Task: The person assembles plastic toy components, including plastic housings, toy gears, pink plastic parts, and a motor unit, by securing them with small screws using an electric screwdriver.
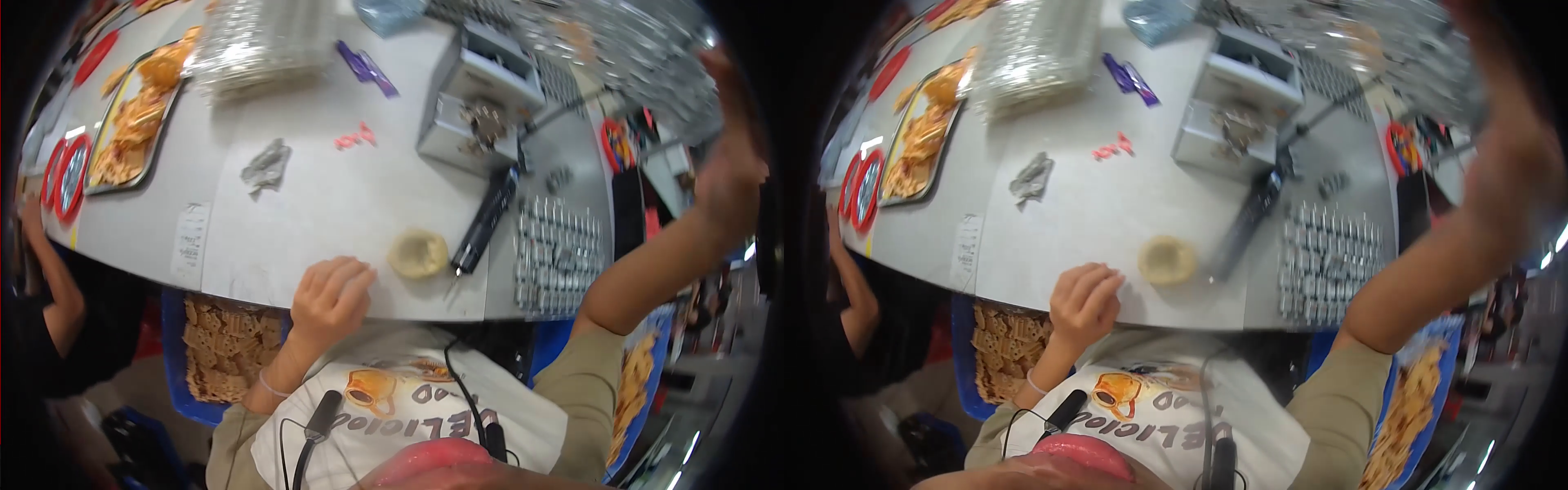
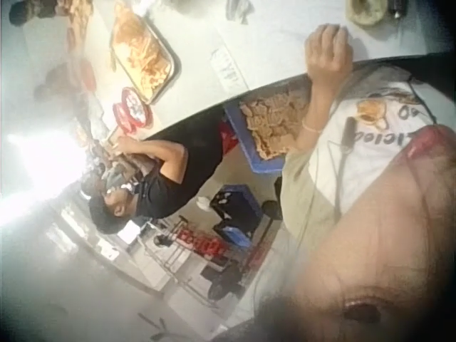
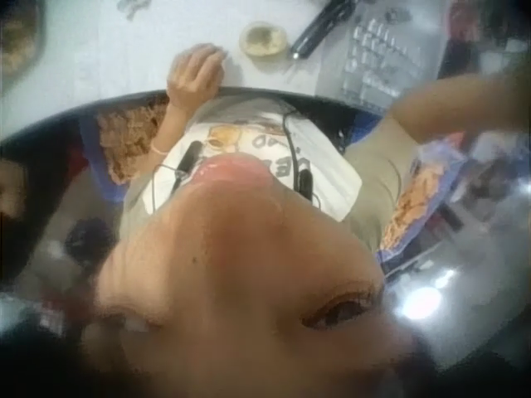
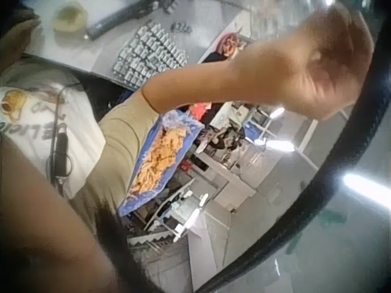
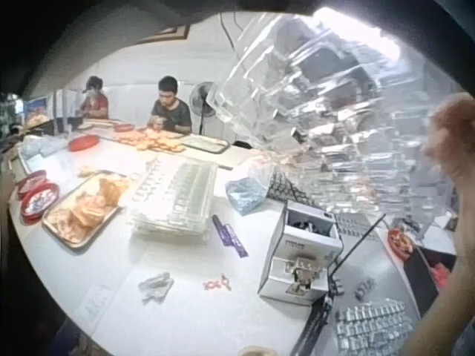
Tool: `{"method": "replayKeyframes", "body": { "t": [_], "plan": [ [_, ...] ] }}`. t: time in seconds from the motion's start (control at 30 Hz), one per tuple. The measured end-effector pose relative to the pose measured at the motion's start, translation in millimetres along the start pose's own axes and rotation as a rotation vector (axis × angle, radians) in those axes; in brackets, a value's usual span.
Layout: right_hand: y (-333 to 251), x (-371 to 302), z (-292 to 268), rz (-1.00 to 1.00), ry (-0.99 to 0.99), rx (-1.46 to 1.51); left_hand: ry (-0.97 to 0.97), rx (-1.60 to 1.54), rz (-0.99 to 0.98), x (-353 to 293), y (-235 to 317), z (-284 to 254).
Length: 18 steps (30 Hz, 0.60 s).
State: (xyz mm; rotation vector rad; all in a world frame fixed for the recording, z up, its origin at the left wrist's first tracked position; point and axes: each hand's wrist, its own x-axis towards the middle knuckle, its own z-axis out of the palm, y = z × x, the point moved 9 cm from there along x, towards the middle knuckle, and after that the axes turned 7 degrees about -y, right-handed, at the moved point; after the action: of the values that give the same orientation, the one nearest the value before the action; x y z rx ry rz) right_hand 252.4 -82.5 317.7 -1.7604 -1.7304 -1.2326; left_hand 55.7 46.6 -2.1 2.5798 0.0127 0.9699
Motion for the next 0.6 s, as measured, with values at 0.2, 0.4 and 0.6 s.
{"method": "replayKeyframes", "body": {
  "t": [0.2,0.4,0.6],
  "plan": [
    [-131.8,79.9,190.3,-0.438,0.041,0.279,0.049,-0.015,-0.03,-7.5,1.3,-8.9],
    [-70.5,40.8,382.6,-0.243,-0.564,0.21,0.05,-0.021,0.005,-6.8,3.3,-8.0],
    [-26.7,20.9,418.6,-0.018,-0.767,0.34,0.022,-0.011,0.091,-9.3,5.5,-4.6]
  ]
}}
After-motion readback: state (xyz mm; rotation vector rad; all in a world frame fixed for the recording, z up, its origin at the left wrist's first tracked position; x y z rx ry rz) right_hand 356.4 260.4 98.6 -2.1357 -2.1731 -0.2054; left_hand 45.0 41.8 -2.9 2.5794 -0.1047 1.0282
